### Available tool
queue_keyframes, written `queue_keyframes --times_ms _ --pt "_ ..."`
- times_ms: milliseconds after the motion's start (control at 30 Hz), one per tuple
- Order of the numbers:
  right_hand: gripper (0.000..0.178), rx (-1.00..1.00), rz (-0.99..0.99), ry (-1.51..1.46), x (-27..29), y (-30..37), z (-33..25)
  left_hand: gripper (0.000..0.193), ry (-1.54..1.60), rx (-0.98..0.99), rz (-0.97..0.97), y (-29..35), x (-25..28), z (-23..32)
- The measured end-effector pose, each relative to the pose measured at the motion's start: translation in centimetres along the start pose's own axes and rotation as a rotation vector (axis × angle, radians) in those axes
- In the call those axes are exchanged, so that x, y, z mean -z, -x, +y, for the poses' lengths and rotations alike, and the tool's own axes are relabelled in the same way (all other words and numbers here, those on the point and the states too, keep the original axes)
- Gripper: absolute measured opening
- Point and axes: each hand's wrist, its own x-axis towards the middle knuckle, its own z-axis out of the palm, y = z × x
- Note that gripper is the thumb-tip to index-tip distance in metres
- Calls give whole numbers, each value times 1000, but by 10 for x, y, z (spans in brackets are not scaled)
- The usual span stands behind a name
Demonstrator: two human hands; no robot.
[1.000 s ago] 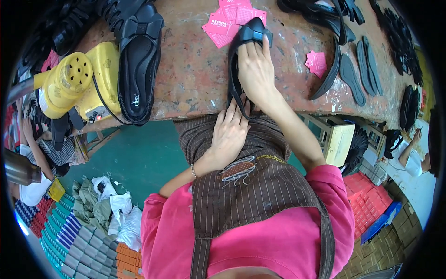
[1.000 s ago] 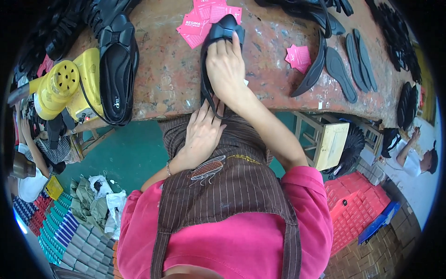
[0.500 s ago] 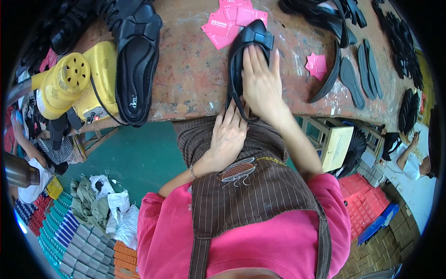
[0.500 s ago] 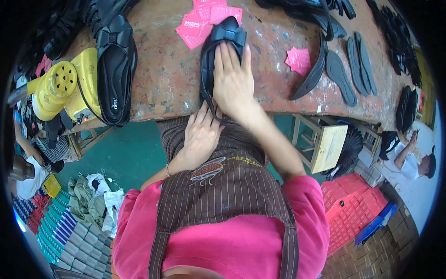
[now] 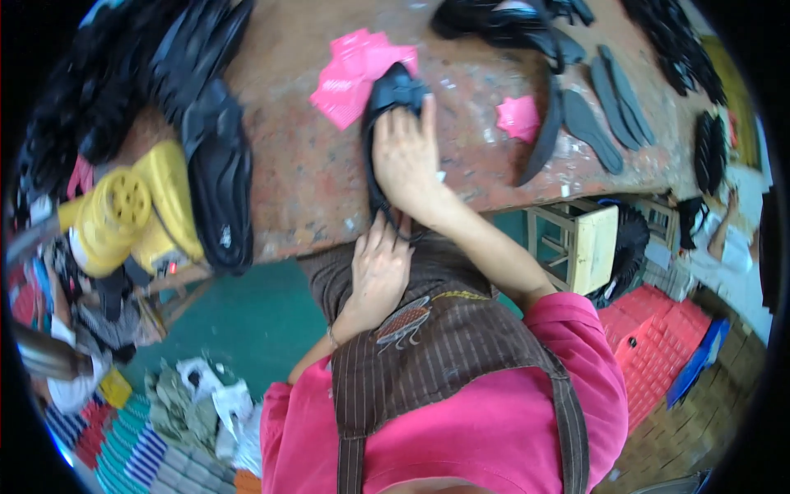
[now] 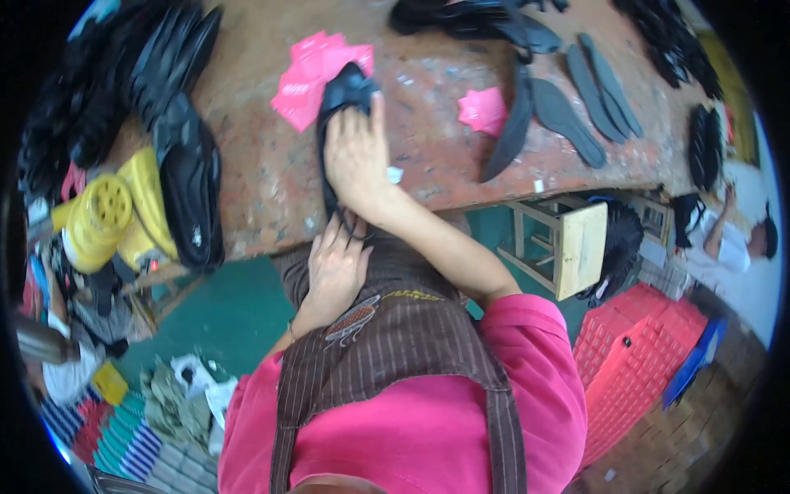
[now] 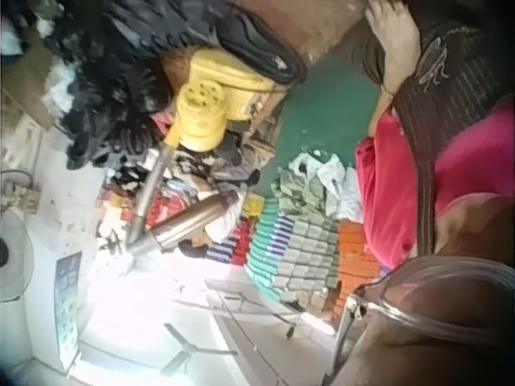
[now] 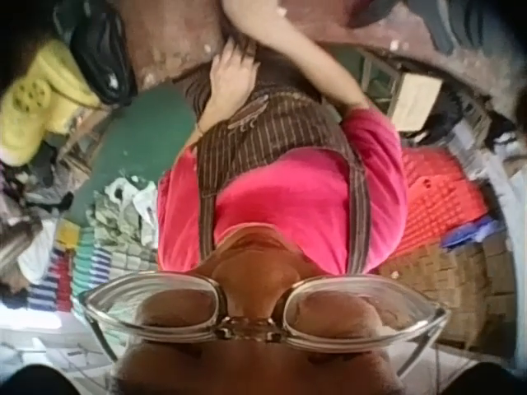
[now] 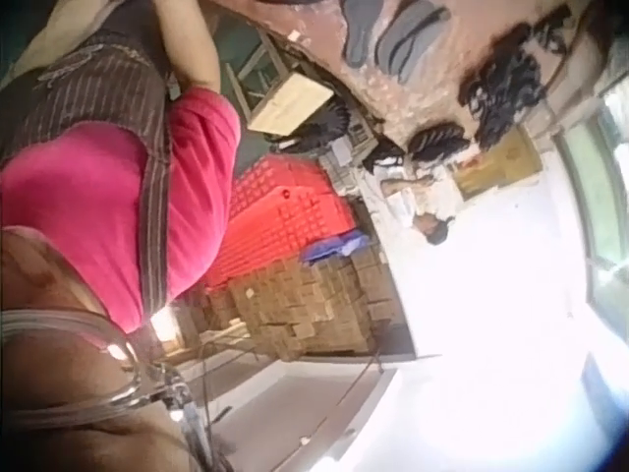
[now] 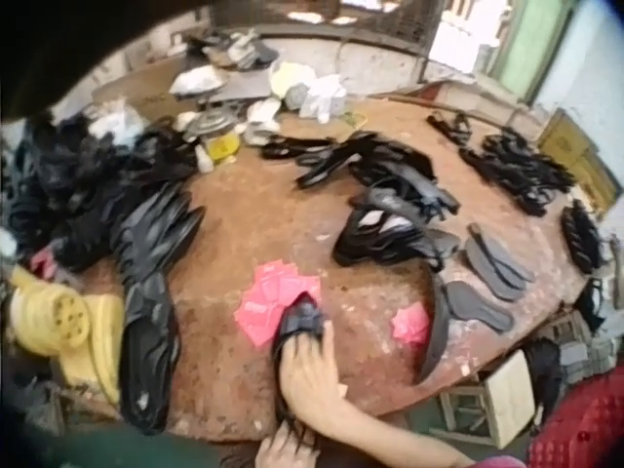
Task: Cleaning shoes with a cloth, inserting insoles, and applying heat to a stack of shoes in a factory setting.
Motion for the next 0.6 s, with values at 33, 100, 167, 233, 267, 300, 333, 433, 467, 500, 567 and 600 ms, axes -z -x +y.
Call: queue_keyframes --times_ms 33,100,167,233,267,300,333,433,467,500,567,600 --pt "25 0 -123 -54 5 -9 2 60 13 10 0 1 -1 3" --pt "27 57 -300 -14 1 -23 2 72 -2 2 35 -3 2 3" --pt "27 90 -210 57 3 -23 3 70 -13 4 3 -5 8 3" --pt "22 141 -94 -94 7 -15 25 63 42 -15 8 -12 20 6" --pt "20 223 13 -259 13 -10 39 40 147 -100 87 -20 32 2" --pt "20 214 36 -247 30 -9 52 16 391 13 129 -20 43 -2" --pt "23 143 -131 -693 55 -3 70 22 476 184 246 -20 53 -3" --pt "29 -315 -64 -971 96 11 119 28 414 542 347 -30 89 -24" --pt "27 -446 86 -840 95 15 144 28 413 531 360 -44 86 -26" --pt "25 -570 233 -715 87 16 170 31 321 482 302 -58 79 -31" --pt "23 -669 399 -667 78 2 202 35 199 388 105 -75 66 -40" --pt "23 -655 414 -679 80 -12 210 30 157 384 79 -78 59 -48"
